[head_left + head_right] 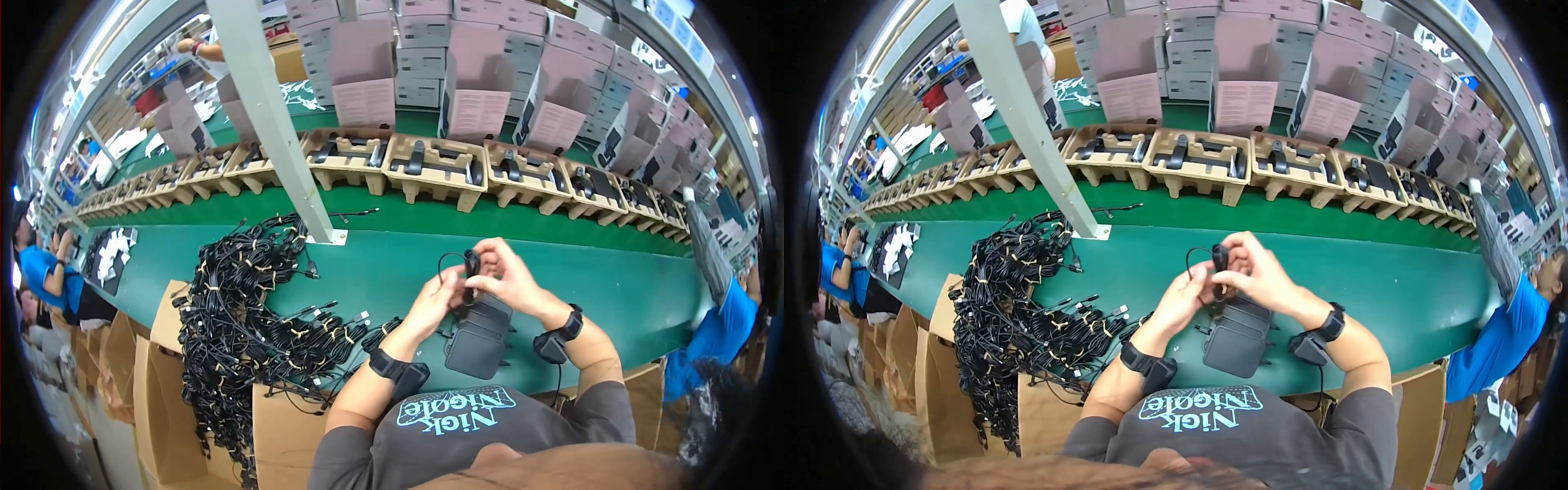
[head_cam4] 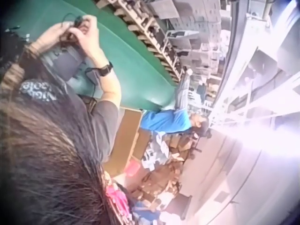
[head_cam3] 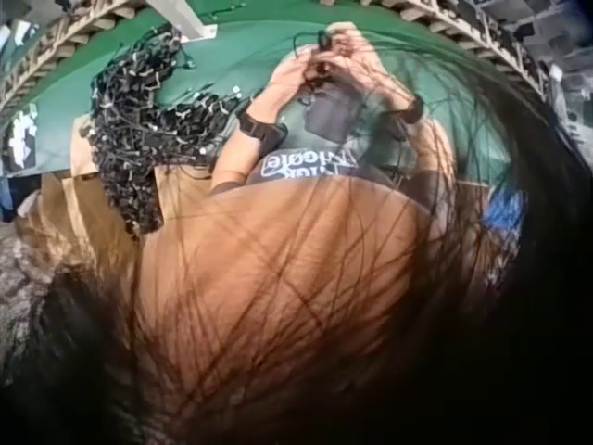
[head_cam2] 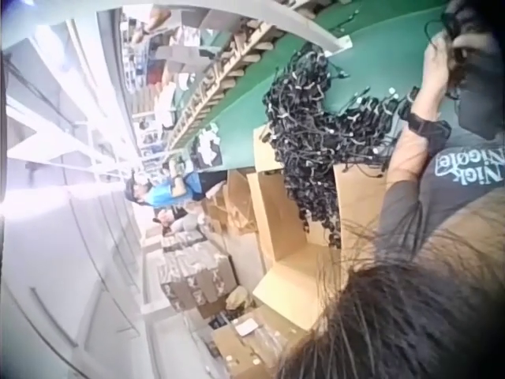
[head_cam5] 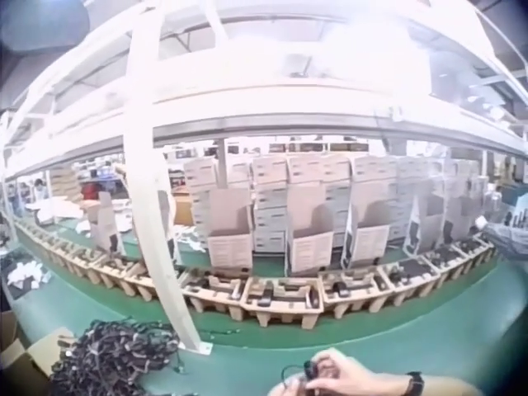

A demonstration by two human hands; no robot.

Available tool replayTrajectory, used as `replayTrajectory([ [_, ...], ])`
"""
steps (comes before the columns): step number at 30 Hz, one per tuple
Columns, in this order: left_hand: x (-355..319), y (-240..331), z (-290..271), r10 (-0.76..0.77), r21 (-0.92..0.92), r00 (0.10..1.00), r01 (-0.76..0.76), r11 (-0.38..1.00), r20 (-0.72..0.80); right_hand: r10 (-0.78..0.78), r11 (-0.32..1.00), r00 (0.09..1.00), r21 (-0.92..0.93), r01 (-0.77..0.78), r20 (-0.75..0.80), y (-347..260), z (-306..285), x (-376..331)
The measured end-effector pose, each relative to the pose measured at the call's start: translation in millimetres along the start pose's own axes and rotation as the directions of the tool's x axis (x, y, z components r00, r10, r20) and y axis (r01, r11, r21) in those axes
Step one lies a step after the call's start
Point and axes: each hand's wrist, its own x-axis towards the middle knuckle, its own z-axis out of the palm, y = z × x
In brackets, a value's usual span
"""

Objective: The person picks up a black pad from a box, places it on the table, and unties a cable. They then insert the cable into a stand, place the pad on top, and set the assembled unit into a cardboard tray.

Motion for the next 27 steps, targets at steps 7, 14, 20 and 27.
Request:
replayTrajectory([
  [7,6.0,0.6,-5.8,-0.333,0.145,0.908,0.305,0.941,0.255,-0.478,-0.016,0.68,-0.78,0.626,0.556,-14.9,6.1,-4.3],
  [14,10.8,-9.6,-5.9,-0.133,0.199,0.989,0.119,0.973,0.06,-0.276,0.121,0.902,-0.92,0.374,0.331,18.7,-33.5,-18.1],
  [20,17.5,-37.8,-52.6,0.298,0.447,0.922,-0.164,0.879,-0.248,-0.62,0.244,0.699,-0.935,-0.259,-0.356,3.2,-147.0,17.6],
  [27,23.7,-42.0,-64.5,0.32,0.591,0.896,-0.083,0.802,-0.307,-0.621,-0.061,0.637,-0.781,-0.621,-0.457,15.5,-277.0,47.3],
])
